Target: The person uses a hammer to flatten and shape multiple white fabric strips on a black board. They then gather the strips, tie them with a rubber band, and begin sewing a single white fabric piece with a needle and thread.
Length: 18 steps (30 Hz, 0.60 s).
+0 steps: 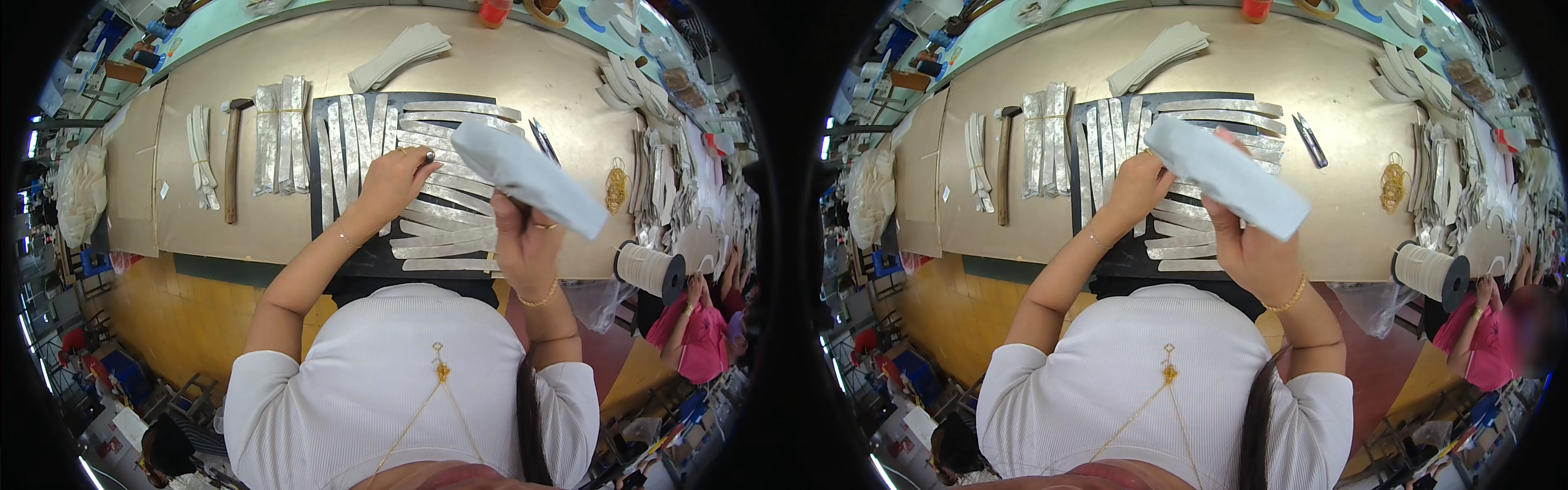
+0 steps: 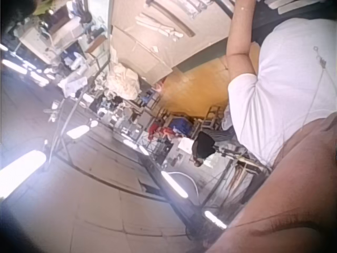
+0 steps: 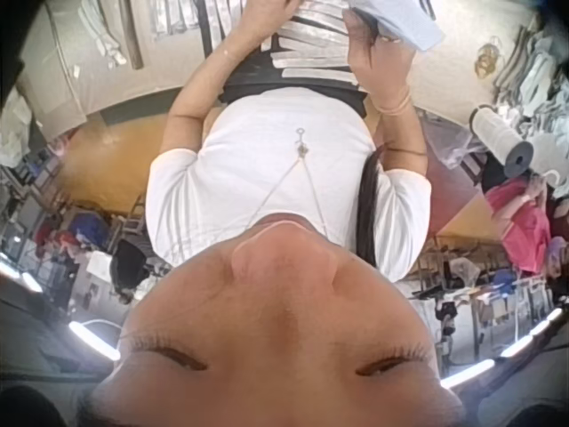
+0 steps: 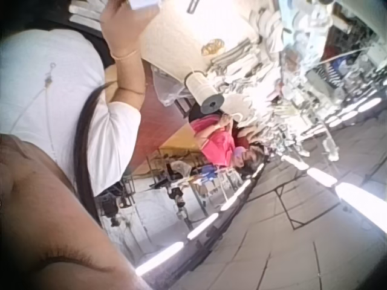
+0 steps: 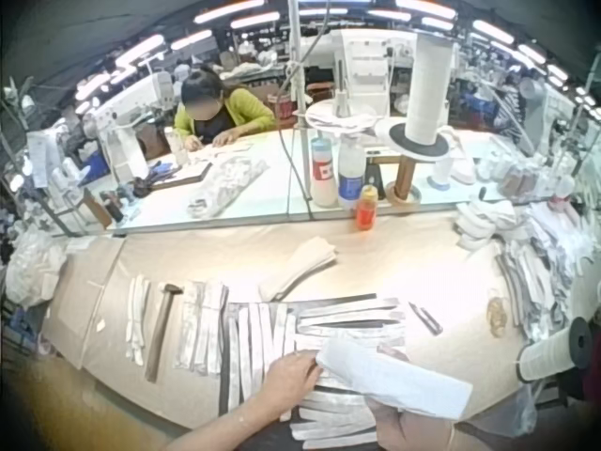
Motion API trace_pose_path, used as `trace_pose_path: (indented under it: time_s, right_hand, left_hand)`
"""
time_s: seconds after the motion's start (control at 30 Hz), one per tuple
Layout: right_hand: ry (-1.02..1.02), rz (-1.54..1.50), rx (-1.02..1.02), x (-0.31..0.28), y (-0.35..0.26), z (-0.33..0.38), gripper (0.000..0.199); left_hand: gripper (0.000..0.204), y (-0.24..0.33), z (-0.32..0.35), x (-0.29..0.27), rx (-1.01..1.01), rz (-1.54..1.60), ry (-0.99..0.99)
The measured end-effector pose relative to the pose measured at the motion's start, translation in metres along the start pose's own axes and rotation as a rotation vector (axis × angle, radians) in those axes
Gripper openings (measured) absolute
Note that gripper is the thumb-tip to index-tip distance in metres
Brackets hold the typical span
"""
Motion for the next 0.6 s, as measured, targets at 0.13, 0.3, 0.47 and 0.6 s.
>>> trace_pose_path:
  time_s: [0.13,0.3,0.47,0.6]
  right_hand:
    - [-0.272,0.409,0.23,0.018,0.034,0.005,0.041]
    - [-0.013,0.148,0.307,-0.011,0.029,0.005,0.035]
    - [0.02,0.155,0.329,-0.02,0.031,0.007,0.033]
    - [0.032,0.132,0.345,-0.019,0.035,0.015,0.031]
  left_hand:
    - [0.019,-0.001,-0.001,0.002,-0.003,-0.026,-0.048]
    - [0.019,-0.012,0.0,0.01,-0.091,-0.067,-0.007]
    - [0.025,-0.037,-0.003,0.016,-0.304,0.07,-0.051]
    - [0.028,-0.026,0.004,0.007,-0.298,0.178,-0.148]
Point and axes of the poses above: each hand's wrist, its own z-axis away from the middle knuckle, its own x-axis out of the palm, y = z × x, the point moved 9 cm from there along -z, towards the middle knuckle, and after that the axes turned 15 degrees about -z, right-handed, at the moved point
